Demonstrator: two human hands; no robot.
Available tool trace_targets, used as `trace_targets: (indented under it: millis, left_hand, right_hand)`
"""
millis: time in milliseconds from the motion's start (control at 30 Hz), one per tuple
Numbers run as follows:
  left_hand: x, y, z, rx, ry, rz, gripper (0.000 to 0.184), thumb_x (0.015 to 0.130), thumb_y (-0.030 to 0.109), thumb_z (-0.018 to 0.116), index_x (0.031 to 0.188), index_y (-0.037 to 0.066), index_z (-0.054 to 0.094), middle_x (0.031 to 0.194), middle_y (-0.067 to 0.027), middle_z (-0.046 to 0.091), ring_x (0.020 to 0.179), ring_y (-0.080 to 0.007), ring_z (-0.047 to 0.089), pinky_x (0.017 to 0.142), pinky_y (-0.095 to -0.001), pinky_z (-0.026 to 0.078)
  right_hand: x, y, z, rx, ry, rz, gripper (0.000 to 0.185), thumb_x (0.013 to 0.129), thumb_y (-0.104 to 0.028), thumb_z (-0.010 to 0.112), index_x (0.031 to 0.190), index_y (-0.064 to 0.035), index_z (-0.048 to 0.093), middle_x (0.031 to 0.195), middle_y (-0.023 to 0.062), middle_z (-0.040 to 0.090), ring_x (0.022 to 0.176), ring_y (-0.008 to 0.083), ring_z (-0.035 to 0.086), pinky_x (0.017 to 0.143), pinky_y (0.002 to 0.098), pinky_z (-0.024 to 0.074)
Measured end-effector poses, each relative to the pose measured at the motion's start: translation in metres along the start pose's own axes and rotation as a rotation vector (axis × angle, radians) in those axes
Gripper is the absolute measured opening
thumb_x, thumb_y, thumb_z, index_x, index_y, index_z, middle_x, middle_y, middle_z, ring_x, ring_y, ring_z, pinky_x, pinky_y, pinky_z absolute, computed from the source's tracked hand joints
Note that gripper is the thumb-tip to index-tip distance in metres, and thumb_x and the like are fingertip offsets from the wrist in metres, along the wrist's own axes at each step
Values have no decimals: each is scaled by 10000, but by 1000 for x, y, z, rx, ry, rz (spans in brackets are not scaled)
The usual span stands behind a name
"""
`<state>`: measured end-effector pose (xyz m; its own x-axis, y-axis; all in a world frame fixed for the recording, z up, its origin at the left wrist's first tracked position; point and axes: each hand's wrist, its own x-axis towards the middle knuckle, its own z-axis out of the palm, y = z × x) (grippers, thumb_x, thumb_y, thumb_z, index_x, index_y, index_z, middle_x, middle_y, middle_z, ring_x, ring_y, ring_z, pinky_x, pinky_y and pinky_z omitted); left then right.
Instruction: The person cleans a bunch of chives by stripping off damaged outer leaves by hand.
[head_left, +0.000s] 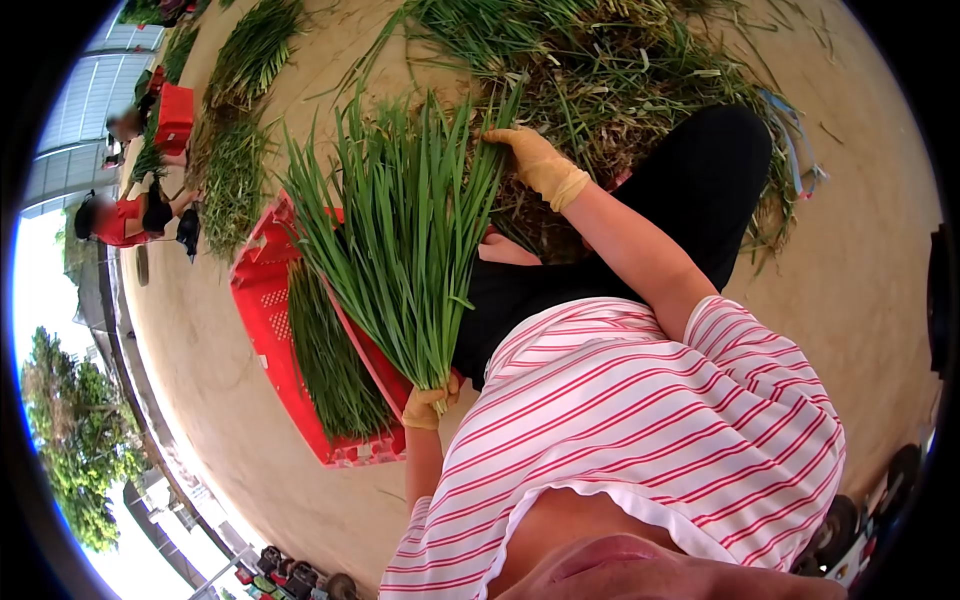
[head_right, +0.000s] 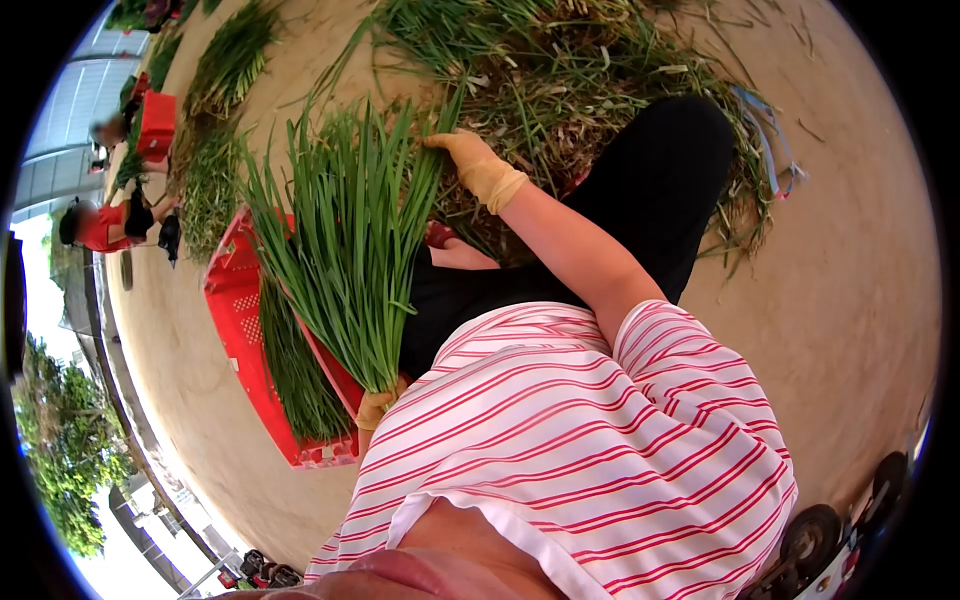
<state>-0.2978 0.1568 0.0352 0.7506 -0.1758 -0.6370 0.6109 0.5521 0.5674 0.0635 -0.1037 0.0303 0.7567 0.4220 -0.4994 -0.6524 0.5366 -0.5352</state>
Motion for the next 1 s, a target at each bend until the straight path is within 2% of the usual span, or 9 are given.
trace_targets:
  millis: [200, 300, 367, 400, 467, 500, 667, 767, 1000]
  left_hand:
    - [0, 1, 0, 10, 13, 8, 492, 561, 170, 743, 994, 36, 552, 739, -81, 582, 567, -175, 528, 475, -259, 411]
    - [0, -1, -4, 2, 0, -8, 497, 564, 162, 740, 1005, 37, 549, 740, -82, 582, 567, -176, 528, 473, -257, 411]
    - [0, -1, -3, 2, 9, 1, 501, 562, 162, 739, 1008, 36, 550, 742, -84, 582, 566, -177, 526, 472, -258, 409]
    - [0, -2, -2, 0, 19, 8, 505, 560, 162, 739, 1011, 35, 550, 743, -86, 583, 564, -177, 524, 470, -259, 407]
    - [-1, -1, -4, 7, 34, -10, 512, 554, 168, 738, 1011, 37, 550, 742, -87, 582, 566, -177, 521, 470, -261, 402]
    - [-2, -1, -4, 14, 47, -29, 518, 548, 174, 738, 1012, 38, 551, 742, -87, 581, 567, -177, 518, 469, -262, 397]
    - [-3, 4, 0, 59, 75, -37, 519, 542, 181, 724, 1011, 45, 553, 736, -83, 576, 573, -171, 513, 469, -258, 389]
    - [-3, 3, 0, 45, 70, -35, 510, 545, 168, 726, 1008, 41, 554, 740, -87, 581, 578, -177, 519, 472, -260, 396]
    - [-3, 5, 5, 34, 85, -30, 508, 544, 144, 720, 1010, 31, 553, 742, -93, 583, 584, -190, 531, 475, -268, 405]
  right_hand:
    - [2, -2, -1, -18, 42, -76, 138, 863, -119, 546, 950, -23, 588, 929, 93, 625, 862, 198, 616, 771, 370, 518]
    - [7, 1, -9, -111, 71, -63, 149, 871, -136, 540, 950, -20, 590, 768, 26, 594, 703, 160, 585, 652, 339, 510]
    - [23, 15, -22, -45, 41, -9, 174, 888, -166, 524, 961, -25, 597, 608, -34, 466, 535, 119, 439, 517, 297, 423]
    - [19, 11, -15, -45, 40, -11, 174, 888, -166, 524, 961, -25, 597, 608, -34, 466, 535, 119, 439, 517, 297, 423]
    - [0, -1, 6, 80, 226, 0, 226, 919, -195, 472, 989, -26, 604, 553, -49, 347, 483, 109, 290, 489, 274, 334]
    - [5, -2, 0, 117, 179, 9, 258, 913, -250, 475, 995, -70, 639, 549, -22, 362, 531, 132, 371, 514, 279, 341]
    - [39, -18, -14, 174, 19, -23, 240, 907, -228, 494, 989, -37, 614, 540, -21, 372, 506, 127, 360, 479, 280, 321]
    - [36, -32, -6, 43, -28, -14, 279, 931, -198, 451, 1146, -46, 543, 580, -33, 395, 554, 110, 371, 593, 282, 375]
    - [34, -40, -4, 127, 73, 2, 206, 914, -190, 488, 957, -31, 612, 662, 24, 527, 598, 133, 505, 563, 299, 444]
